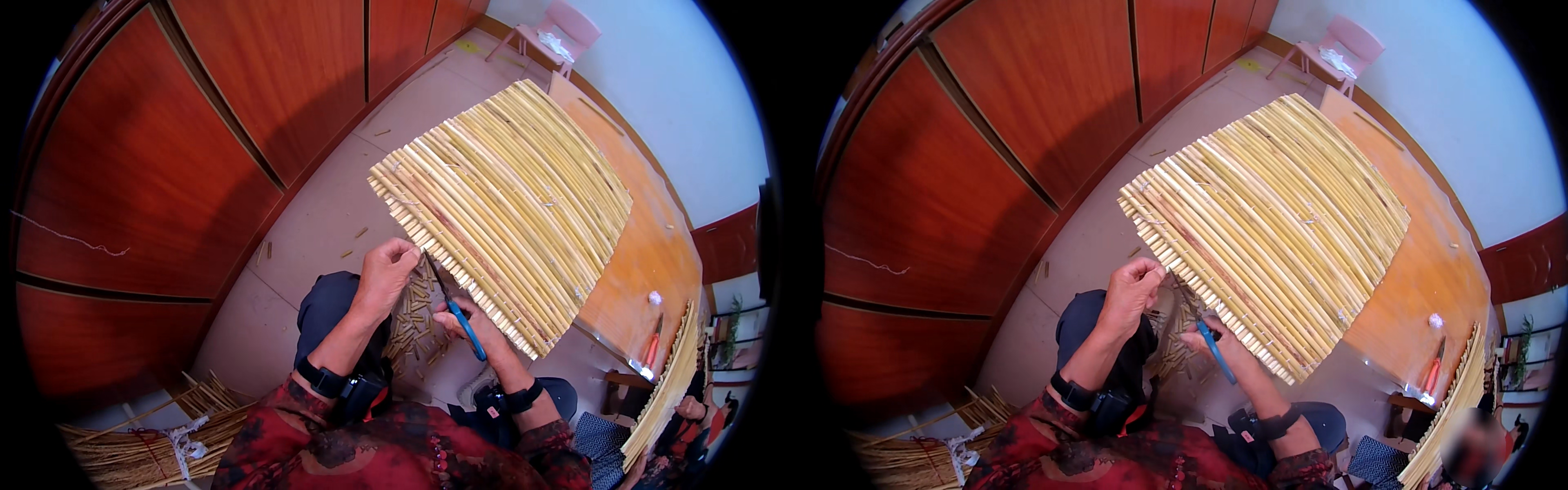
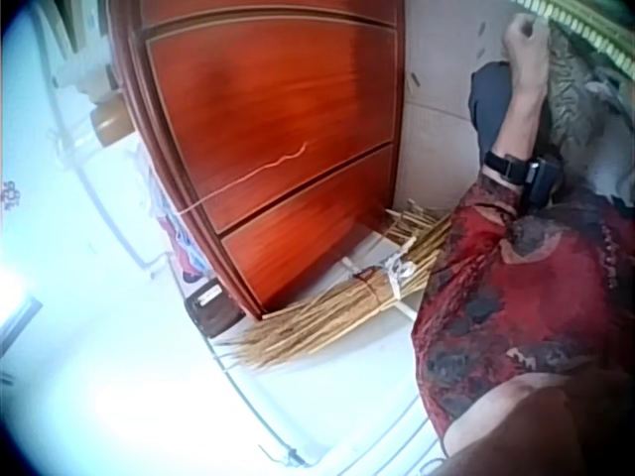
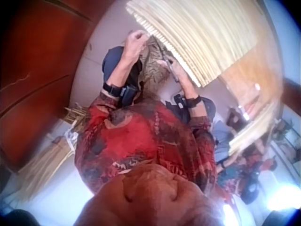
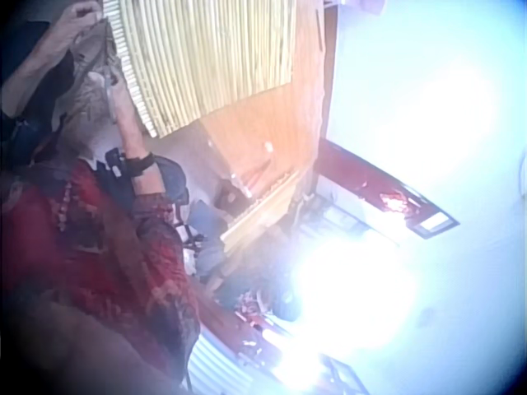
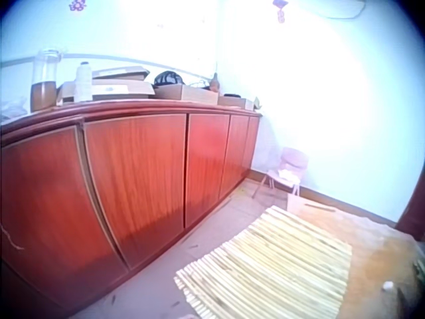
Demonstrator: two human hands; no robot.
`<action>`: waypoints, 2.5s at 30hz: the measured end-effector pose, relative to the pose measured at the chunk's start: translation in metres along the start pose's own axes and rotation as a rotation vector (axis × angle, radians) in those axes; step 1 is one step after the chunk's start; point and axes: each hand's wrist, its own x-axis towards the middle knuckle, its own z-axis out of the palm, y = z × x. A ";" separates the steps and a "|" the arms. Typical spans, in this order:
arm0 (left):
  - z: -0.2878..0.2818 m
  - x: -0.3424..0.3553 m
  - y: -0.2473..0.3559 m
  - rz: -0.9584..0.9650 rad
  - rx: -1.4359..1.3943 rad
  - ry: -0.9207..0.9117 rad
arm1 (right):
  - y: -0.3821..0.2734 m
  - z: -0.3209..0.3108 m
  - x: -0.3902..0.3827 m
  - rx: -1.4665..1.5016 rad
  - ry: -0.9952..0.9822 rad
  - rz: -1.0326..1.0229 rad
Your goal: The person trims the edges of a reed mat using scissors and secures the reeds by tying them with string.
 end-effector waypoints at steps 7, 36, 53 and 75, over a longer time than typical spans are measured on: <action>0.000 0.000 0.001 -0.022 -0.005 0.004 | -0.006 -0.002 0.001 -0.163 0.001 -0.044; -0.003 0.002 -0.001 -0.031 -0.001 -0.021 | 0.011 -0.004 0.006 -0.279 0.052 -0.289; -0.004 0.002 -0.002 -0.024 0.064 -0.031 | 0.009 0.002 -0.001 -0.202 0.061 -0.270; 0.000 0.002 -0.001 0.050 0.064 -0.031 | 0.013 -0.005 -0.003 -0.170 -0.024 -0.141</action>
